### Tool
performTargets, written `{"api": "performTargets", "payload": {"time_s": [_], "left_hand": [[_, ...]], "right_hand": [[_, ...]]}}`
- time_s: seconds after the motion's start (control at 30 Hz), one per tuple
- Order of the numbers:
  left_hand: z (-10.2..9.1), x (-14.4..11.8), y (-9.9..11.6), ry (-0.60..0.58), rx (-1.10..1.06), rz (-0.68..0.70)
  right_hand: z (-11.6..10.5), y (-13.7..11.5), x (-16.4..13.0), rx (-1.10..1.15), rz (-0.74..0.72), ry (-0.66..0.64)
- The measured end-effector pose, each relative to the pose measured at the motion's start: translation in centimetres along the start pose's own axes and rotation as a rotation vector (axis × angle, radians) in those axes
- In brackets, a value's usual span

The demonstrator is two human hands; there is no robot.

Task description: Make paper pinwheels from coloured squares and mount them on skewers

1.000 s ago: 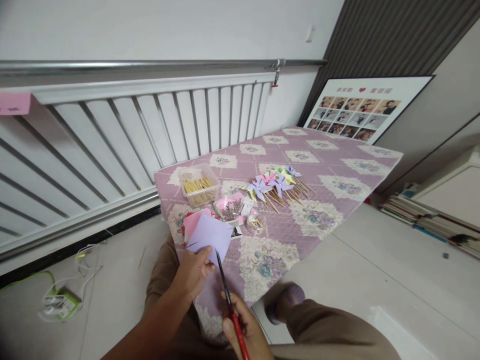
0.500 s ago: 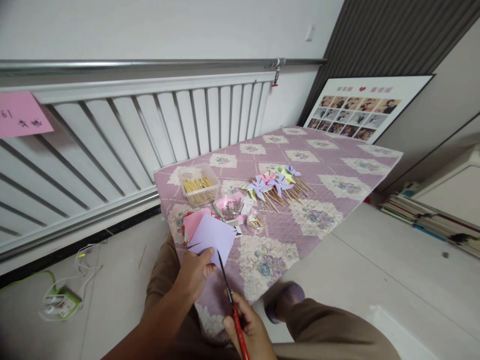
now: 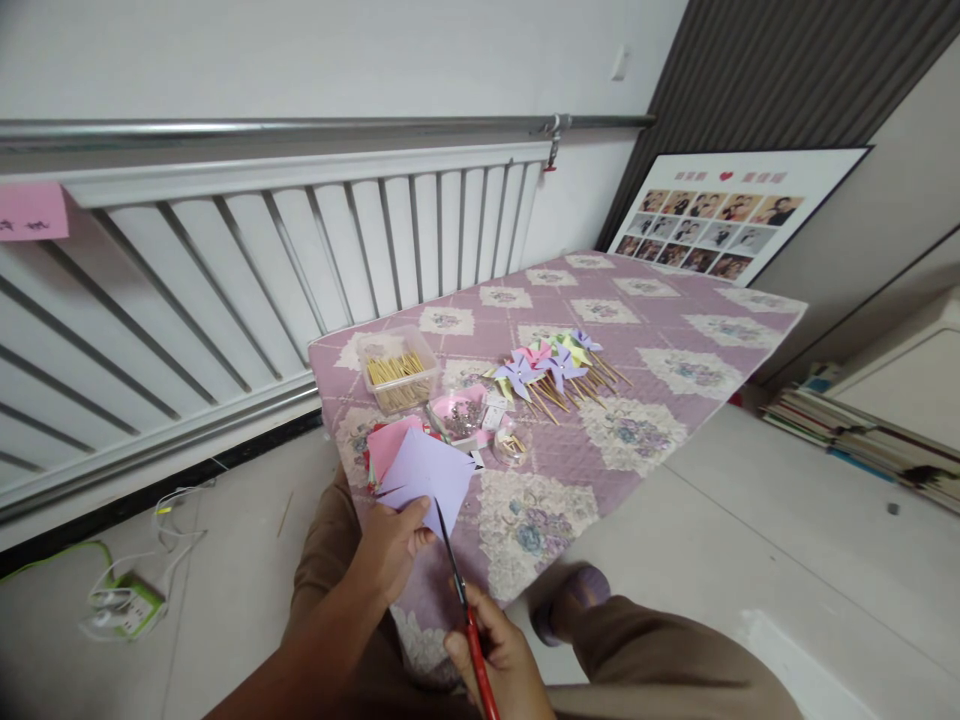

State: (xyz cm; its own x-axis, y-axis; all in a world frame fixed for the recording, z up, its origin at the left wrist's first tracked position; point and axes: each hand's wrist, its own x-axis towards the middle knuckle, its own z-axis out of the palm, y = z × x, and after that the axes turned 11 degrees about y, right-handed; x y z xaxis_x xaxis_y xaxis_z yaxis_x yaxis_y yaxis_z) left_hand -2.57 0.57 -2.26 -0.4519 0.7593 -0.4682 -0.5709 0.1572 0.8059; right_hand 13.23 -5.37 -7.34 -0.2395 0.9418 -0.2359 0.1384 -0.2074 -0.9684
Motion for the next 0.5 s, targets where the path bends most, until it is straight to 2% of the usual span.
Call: {"api": "performTargets", "payload": {"time_s": [0.23,0.5], "left_hand": [[-0.04,0.08,-0.09,-0.019,0.02,0.014],[-0.04,0.14,-0.15,0.022,0.034,-0.005]], "right_hand": [[0.09,-0.14,-0.01,0.028,0.038,0.026],[0.06,-0.42,-0.04,0.005,0.043,0.013]]}}
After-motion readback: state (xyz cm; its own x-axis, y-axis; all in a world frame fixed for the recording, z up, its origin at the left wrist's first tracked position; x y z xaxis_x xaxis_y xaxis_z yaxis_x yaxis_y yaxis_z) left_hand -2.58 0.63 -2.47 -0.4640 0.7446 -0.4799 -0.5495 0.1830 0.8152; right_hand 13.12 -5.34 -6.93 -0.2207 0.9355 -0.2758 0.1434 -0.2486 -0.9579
